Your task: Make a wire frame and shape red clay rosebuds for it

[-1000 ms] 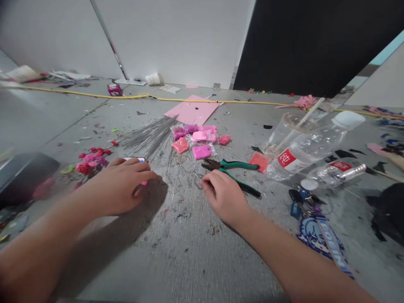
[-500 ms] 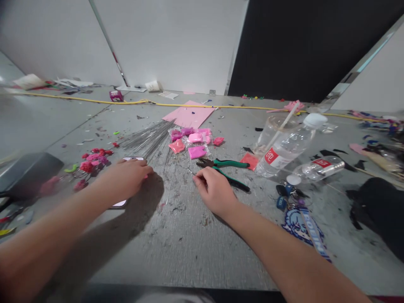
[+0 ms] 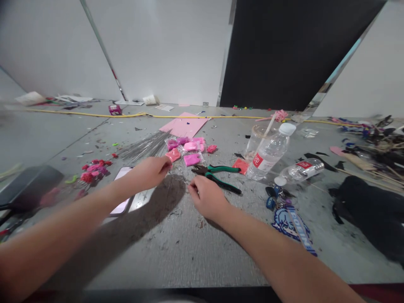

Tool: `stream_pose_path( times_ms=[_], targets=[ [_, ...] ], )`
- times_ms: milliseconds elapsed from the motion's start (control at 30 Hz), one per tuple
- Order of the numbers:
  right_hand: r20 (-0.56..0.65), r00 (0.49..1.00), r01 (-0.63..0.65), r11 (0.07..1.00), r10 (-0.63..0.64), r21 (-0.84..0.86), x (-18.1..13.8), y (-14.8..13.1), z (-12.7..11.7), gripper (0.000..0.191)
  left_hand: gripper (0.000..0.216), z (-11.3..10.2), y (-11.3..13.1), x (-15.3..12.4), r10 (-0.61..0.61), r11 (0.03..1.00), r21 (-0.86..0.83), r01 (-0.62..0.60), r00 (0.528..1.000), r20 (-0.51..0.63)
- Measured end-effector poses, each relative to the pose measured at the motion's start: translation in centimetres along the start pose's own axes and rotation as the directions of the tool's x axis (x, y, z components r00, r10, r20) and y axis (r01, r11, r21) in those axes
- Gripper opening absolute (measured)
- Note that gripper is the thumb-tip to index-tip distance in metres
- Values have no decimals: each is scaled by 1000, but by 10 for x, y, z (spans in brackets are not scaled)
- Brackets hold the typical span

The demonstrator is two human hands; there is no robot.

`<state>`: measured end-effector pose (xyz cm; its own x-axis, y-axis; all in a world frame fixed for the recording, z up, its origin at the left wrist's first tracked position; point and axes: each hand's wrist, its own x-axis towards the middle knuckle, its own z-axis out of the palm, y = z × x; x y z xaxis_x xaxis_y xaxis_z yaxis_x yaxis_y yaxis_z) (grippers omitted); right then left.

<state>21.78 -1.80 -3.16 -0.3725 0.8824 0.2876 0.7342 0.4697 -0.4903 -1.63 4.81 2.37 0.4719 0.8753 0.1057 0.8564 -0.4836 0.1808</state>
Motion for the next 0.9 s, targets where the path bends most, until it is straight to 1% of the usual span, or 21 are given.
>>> stream_pose_path(
  times_ms=[100,167,200,233,333,367,400,467,533,567,600,633,667,700,767,833,900],
  targets=[
    [90,996,28,997,-21,-76,-3,-6,1,16,31,-5,5,-10,-33,991,-133,24,997,-70],
    [143,989,51,991,-33,-121,-5,-9,2,15,38,-3,14,-22,-57,971,-235,35,995,-87],
    [162,986,60,989,-37,-139,-5,-10,2,14,37,-1,21,-28,-84,926,-374,47,993,-83],
    [175,984,67,986,-40,-152,-6,-10,2,14,33,3,28,-35,-89,881,-472,46,994,-68],
    [192,980,90,981,-56,-171,-6,-8,3,14,31,18,50,-55,-71,785,-617,61,997,8],
    [192,979,100,980,-66,-171,-6,-7,2,14,30,24,55,-60,-81,729,-681,75,996,22],
    [189,979,108,980,-76,-168,-6,-6,2,14,29,30,59,-64,-88,635,-766,101,994,59],
    [165,982,118,981,-92,-154,-6,-4,2,17,34,41,64,-69,-140,373,-909,185,980,142],
    [118,988,115,985,-100,-127,-6,-4,1,20,37,48,64,-70,-185,97,-968,230,960,209],
    [90,991,111,988,-101,-110,-6,-4,1,20,40,51,63,-70,-201,-12,-972,237,951,234],
    [63,993,108,990,-102,-94,-6,-5,0,19,42,53,63,-69,-214,-92,-968,235,944,249],
    [32,994,109,991,-107,-72,-7,-5,-1,17,44,54,62,-68,-226,-140,-963,229,940,256],
    [-5,993,120,992,-120,-38,-8,-7,-2,15,44,56,62,-67,-238,-161,-962,221,937,255],
    [-46,989,143,990,-143,4,-9,-8,-3,13,44,58,61,-67,-245,-161,-963,217,936,252],
    [-110,970,225,971,-216,85,-10,-11,-5,14,39,62,60,-67,-249,-133,-967,216,937,244],
    [-103,948,313,943,-302,110,-12,-14,-7,24,36,66,58,-69,-226,-81,-971,224,945,237],
    [-41,936,351,934,-349,60,-12,-16,-7,26,37,69,55,-71,-179,-27,-972,233,956,234]
  ],
)
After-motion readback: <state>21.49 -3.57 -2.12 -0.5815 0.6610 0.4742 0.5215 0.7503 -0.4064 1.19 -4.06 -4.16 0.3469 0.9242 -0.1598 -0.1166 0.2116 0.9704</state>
